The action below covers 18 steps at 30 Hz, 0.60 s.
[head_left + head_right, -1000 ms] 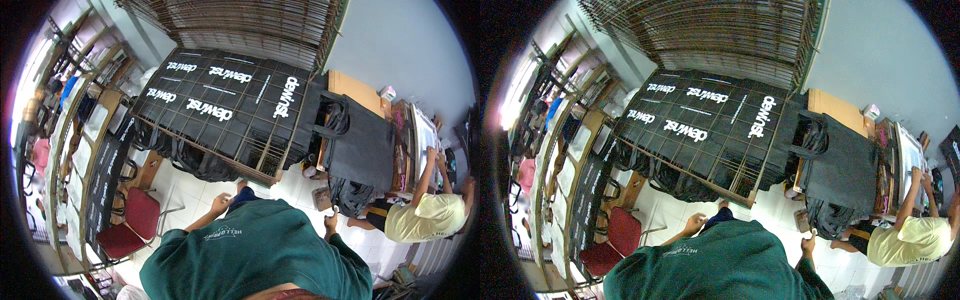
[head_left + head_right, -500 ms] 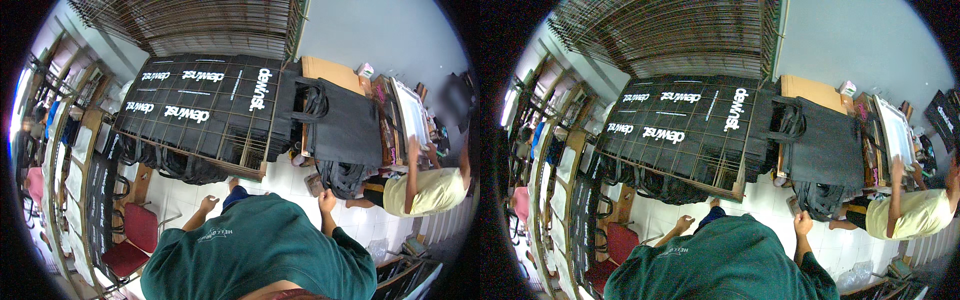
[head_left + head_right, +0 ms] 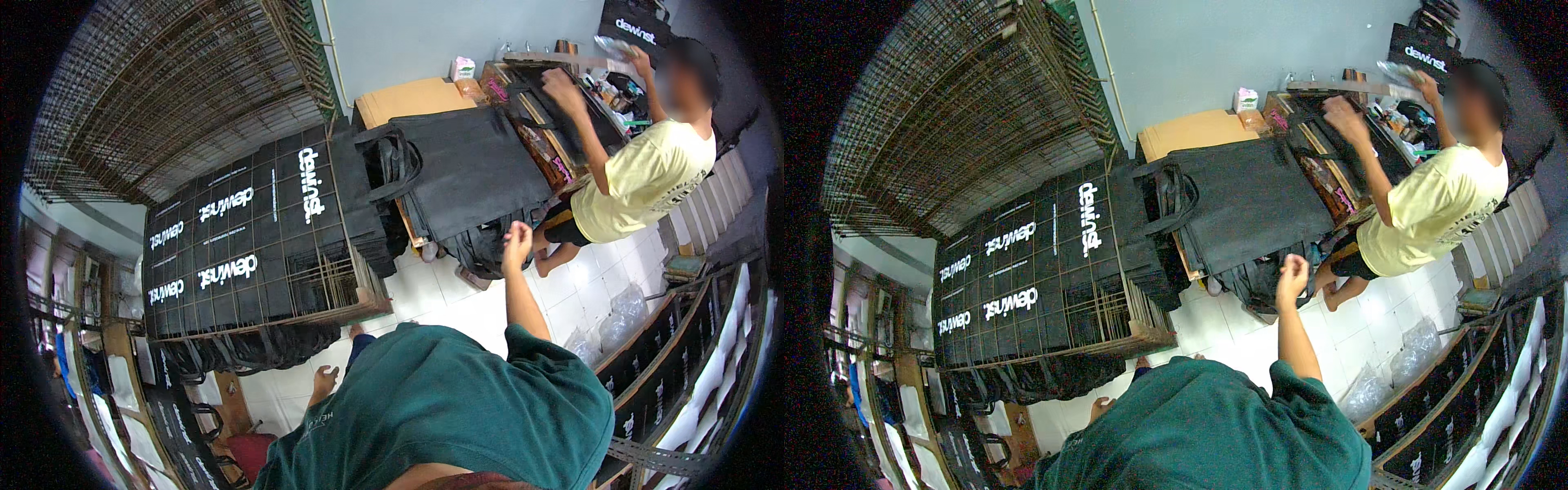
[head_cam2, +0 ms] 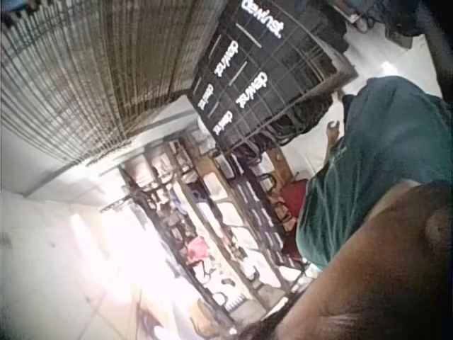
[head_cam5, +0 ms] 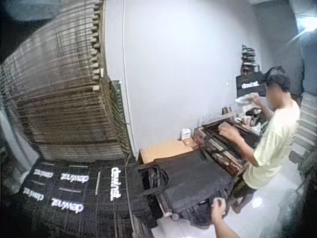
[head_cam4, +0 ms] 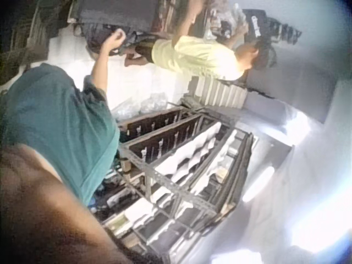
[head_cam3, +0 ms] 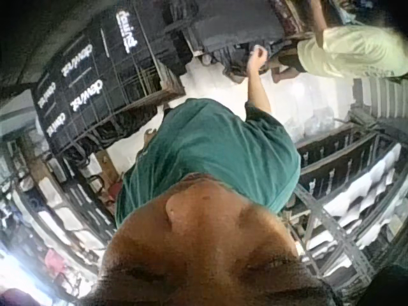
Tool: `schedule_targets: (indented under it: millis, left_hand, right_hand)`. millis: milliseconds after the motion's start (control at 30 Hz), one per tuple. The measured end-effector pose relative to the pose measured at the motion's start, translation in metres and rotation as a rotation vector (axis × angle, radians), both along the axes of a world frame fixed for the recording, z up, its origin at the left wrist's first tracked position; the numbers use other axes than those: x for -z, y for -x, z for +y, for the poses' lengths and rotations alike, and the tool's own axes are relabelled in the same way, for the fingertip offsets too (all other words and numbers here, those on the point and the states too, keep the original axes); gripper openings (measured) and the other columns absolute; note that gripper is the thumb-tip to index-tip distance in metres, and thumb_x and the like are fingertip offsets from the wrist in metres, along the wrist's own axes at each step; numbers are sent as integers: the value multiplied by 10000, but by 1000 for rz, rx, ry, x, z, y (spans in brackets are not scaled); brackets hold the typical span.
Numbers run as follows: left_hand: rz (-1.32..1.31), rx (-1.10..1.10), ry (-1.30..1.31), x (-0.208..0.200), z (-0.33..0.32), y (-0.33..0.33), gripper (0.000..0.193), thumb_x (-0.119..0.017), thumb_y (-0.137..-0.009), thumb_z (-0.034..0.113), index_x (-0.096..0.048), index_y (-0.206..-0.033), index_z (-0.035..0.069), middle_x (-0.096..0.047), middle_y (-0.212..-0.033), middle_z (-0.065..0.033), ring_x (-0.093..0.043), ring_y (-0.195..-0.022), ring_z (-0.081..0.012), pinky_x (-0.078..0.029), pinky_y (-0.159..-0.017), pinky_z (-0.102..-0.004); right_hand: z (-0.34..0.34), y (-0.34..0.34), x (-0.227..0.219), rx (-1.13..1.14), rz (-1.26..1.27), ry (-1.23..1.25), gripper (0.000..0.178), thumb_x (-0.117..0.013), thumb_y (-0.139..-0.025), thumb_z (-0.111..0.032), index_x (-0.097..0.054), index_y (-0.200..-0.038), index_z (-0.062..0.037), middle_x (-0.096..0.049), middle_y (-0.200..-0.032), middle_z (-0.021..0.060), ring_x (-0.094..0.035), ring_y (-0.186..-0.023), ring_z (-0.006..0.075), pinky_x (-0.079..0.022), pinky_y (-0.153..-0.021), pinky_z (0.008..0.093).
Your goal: The person repeatedly picks up black tote bags from a wire rack and places them onto a stack on a nearby table. Another person in a yellow shirt is visible in the background, also handling bags.
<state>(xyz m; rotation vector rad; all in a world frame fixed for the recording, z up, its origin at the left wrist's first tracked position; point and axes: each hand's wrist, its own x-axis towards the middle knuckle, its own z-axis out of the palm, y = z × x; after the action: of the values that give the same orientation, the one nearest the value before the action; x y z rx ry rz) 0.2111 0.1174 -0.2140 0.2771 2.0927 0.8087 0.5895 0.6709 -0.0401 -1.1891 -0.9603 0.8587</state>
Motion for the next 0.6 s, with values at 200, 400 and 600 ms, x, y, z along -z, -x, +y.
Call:
schedule_targets:
  millis: [200, 400, 600]
  left_hand:
    - [45, -56, -97, 11, -32, 17, 531, -697, -737, 350, -526, -1110, 13, -662, -728, -105, -615, -580, -182, -499, -583, -310]
    - [226, 50, 179, -83, 5, -8, 538, -714, -723, 372, -542, -1097, 26, -646, -671, -94, -616, -592, -203, -494, -603, -332]
    - [240, 11, 229, -98, -30, 1, 571, -716, -723, 386, -543, -1118, 12, -627, -679, -102, -613, -666, -210, -477, -641, -335]
  right_hand:
    - [67, -58, -20, 34, 362, 387, 768, -530, -784, -609, -318, -1316, -98, -458, -1246, 158, -463, -1125, 292, -392, -873, 415]
    - [110, -108, -37, -24, 730, 367, 1035, -476, -695, -761, -127, -1397, -85, -342, -1345, 211, -352, -1237, 368, -213, -1046, 487]
    - [139, -158, -32, -140, 698, 320, 344, -649, -776, -262, -559, -1060, -88, -643, -969, 83, -638, -742, 235, -536, -584, 316]
